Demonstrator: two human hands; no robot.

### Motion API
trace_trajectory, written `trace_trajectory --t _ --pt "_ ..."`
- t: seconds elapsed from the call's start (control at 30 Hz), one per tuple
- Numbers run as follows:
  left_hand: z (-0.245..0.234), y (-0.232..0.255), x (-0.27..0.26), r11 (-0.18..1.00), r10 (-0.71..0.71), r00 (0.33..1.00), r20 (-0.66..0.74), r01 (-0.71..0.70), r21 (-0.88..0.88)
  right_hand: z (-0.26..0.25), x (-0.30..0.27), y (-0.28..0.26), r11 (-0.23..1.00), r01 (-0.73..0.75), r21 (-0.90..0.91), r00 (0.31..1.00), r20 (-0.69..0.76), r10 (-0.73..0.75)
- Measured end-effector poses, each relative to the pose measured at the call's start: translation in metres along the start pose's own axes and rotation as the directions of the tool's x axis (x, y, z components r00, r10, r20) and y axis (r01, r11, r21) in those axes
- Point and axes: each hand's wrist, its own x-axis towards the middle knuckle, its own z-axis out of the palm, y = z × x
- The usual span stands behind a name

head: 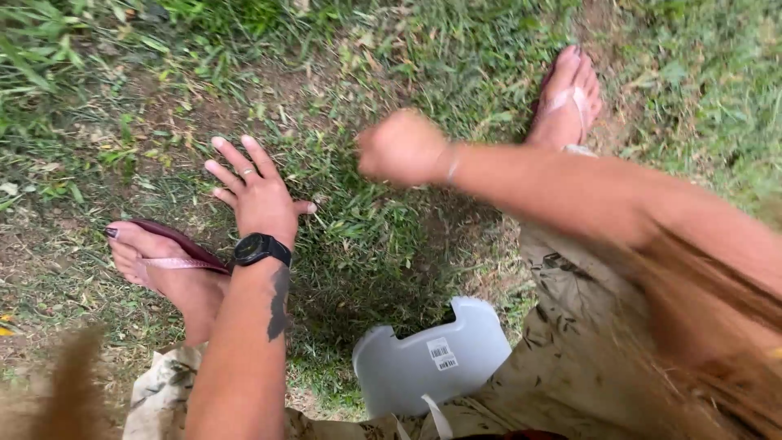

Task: Picking weeds and grass from a lawn by hand while sitting on a small stool.

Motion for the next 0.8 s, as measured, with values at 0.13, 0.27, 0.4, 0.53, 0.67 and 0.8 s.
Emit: trace_trajectory --t 0.13,0.27,0.4,0.53,0.67,0.8 --pt "-0.008 0.002 -0.009 1.0 0.019 0.999 0.029 -0.018 -0.025 0.02 -0.061 -0.069 0.899 0.405 0.164 0.911 0.005 -0.412" --pt "0.011 -0.003 0.0 0.999 0.019 1.0 -0.005 -0.019 -0.029 0.023 0.0 0.013 0.834 0.354 -0.422 0.803 -0.321 -0.503" --pt "0.036 -0.009 0.014 0.999 -0.006 0.995 -0.101 0.011 0.052 -0.011 0.036 0.045 0.93 -0.188 -0.317 0.949 -0.301 0.089" --pt "0.03 -0.007 0.01 0.998 0.002 0.997 -0.08 0.003 0.067 0.007 0.055 0.069 0.982 -0.189 -0.02 0.954 -0.242 0.179" --pt "0.029 -0.007 0.009 0.992 -0.001 0.997 -0.078 0.01 0.125 -0.009 0.047 0.053 0.854 -0.245 0.459 0.923 -0.159 0.351" --pt "0.031 -0.007 0.009 0.997 -0.004 0.997 -0.077 0.01 0.083 -0.013 0.001 -0.041 0.883 0.027 0.469 0.999 -0.052 -0.004"
